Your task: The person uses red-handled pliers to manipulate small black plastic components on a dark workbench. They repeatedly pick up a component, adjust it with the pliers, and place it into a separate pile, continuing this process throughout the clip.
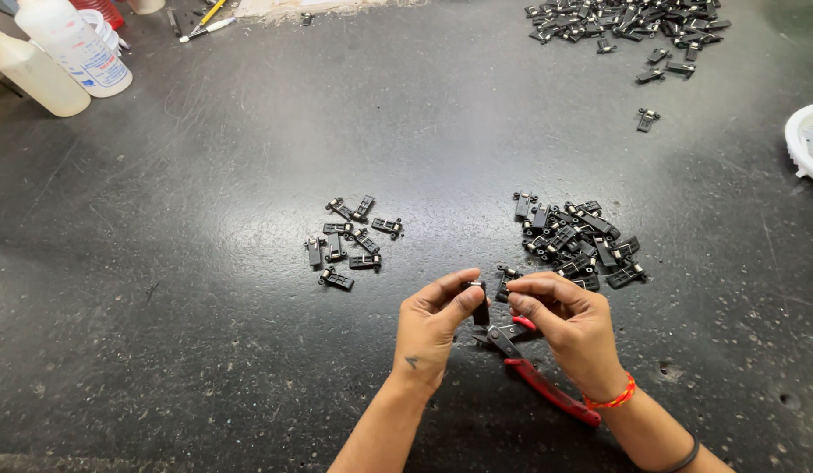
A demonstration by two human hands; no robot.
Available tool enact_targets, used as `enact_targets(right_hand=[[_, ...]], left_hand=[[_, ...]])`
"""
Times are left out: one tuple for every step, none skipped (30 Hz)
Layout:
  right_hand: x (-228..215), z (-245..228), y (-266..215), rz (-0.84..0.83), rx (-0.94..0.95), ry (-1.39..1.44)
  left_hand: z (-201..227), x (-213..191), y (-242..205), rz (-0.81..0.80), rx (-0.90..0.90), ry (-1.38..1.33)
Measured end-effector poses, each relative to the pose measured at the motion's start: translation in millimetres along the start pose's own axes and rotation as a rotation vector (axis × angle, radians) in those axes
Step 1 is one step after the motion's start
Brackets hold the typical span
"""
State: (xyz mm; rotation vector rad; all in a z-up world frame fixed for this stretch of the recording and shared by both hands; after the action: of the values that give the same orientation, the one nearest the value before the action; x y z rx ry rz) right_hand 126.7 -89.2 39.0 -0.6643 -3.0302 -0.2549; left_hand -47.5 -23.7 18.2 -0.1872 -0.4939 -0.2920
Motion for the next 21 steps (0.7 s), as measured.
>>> enact_targets(right_hand=[[1, -1, 0, 0.0, -0.003, 0.004], [2, -1, -1, -0.007, -0.001, 0.006], [3, -1, -2, -0.013, 0.0, 0.007], [4, -1, -2, -0.021, 0.002, 0.009], [4, -3, -3, -0.02, -0.02, -0.003], [4, -4, -3, -0.017, -0.042, -0.015], [4, -5, -3, -0.015, -0.064, -0.027], [3, -5, -3, -0.024, -0.063, -0.024], [2, -5, -2, -0.032, -0.062, -0.021], [2, -5, -2, -0.041, -0.061, -0.017], [1, -5, -2, -0.051, -0.07, -0.042], [0, -6, -1, -0.06, -0.08, -0.069], [-2, -5, -1, -0.069, -0.089, -0.095], [-4, -1, 0, -0.062, -0.033, -0.078], [-6, 4, 0, -0.055, 0.022, -0.061], [-9, 9, 1, -0.047, 0.078, -0.044], [-11, 12, 1, -0.055, 0.107, -0.044], [-13, 15, 2, -0.064, 0.134, -0.043], [-15, 17, 4, -0.072, 0.16, -0.042], [-15, 19, 4, -0.103, 0.168, -0.024], [-14, 20, 4, -0.134, 0.176, -0.006]], left_hand=[[-1, -1, 0, 0.013, 0.002, 0.01], [-2, -1, -1, 0.026, 0.005, 0.019], [-3, -1, -1, 0.024, -0.014, 0.025], [-5, 0, -2, 0.023, -0.032, 0.031], [-6, 0, -2, 0.022, -0.051, 0.037], [-6, 1, -2, 0.014, -0.055, 0.037], [-6, 2, -2, 0.006, -0.06, 0.037], [-7, 3, -2, -0.002, -0.064, 0.036], [-6, 3, -3, -0.006, -0.05, 0.04], [-5, 3, -3, -0.008, -0.036, 0.045], [-4, 3, -4, -0.011, -0.021, 0.049], [-3, 5, -5, -0.026, 0.007, 0.085], [-2, 6, -6, -0.041, 0.035, 0.121], [-1, 7, -7, -0.055, 0.062, 0.157], [1, 8, -9, -0.053, 0.099, 0.181], [3, 9, -10, -0.054, 0.137, 0.205], [6, 10, -11, -0.054, 0.174, 0.228], [11, 13, -12, -0.064, 0.235, 0.296], [16, 14, -12, -0.075, 0.296, 0.364], [20, 15, -15, -0.083, 0.353, 0.433], [21, 16, -16, -0.096, 0.355, 0.472]])
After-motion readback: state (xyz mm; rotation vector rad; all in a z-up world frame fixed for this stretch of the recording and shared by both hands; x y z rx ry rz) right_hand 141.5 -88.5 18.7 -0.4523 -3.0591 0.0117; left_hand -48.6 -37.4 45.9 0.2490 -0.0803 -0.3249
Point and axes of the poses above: each hand's wrist, its own y-axis towards the middle knuckle, its own x-axis out of the palm, z = x × y, the point moved 6 cm from there along y, towards the middle knuckle, and after that the axes turned 6 degrees about z, right-handed, at the moved point
